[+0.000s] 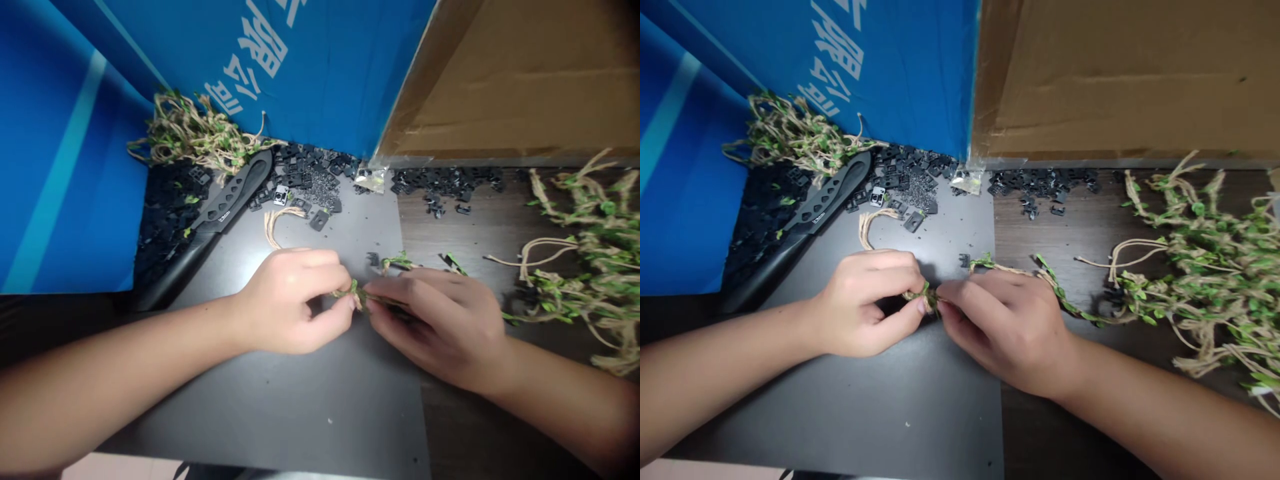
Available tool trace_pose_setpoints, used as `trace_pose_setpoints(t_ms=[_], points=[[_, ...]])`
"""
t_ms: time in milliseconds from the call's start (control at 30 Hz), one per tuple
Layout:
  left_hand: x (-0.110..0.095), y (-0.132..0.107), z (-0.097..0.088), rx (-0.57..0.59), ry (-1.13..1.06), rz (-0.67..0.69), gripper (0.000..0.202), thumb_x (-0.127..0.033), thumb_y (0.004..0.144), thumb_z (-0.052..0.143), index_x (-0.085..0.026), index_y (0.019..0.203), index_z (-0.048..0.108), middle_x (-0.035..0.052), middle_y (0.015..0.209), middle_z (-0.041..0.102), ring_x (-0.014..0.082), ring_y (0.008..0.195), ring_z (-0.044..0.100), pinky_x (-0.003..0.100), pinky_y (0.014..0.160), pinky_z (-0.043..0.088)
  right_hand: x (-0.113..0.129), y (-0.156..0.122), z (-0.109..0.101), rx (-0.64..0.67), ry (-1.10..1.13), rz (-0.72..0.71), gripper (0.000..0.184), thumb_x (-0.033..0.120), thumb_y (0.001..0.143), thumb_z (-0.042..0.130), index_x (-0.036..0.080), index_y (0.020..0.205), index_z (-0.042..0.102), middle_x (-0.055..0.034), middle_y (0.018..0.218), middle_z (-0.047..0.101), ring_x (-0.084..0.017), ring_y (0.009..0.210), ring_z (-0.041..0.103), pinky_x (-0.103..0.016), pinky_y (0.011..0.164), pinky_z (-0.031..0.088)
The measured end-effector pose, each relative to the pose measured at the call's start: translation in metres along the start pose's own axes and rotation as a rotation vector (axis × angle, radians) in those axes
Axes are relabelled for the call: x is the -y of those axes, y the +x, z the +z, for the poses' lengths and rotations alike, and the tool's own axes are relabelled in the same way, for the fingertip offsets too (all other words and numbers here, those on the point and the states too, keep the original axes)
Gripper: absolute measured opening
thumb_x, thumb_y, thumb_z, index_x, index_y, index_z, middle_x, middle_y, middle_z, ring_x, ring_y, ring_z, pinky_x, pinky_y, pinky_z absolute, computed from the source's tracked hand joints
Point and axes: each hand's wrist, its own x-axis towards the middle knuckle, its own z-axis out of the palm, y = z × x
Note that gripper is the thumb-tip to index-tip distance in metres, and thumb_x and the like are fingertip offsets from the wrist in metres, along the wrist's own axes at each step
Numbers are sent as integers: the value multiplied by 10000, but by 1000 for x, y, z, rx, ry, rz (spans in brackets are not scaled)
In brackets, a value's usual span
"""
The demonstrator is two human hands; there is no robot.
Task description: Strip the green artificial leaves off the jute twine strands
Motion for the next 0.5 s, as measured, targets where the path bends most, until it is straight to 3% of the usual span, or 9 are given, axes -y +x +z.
trace_pose_setpoints(t_ms=[500], points=[[-2, 1, 0, -3, 20, 1, 174, -151, 857, 561, -171, 691, 609, 2, 635, 574, 103, 557, 478, 250, 540, 392, -1, 1, 1, 60, 72, -30, 75, 178, 954, 671, 181, 1028, 664, 26, 713, 678, -113, 610, 622, -257, 623, 477]])
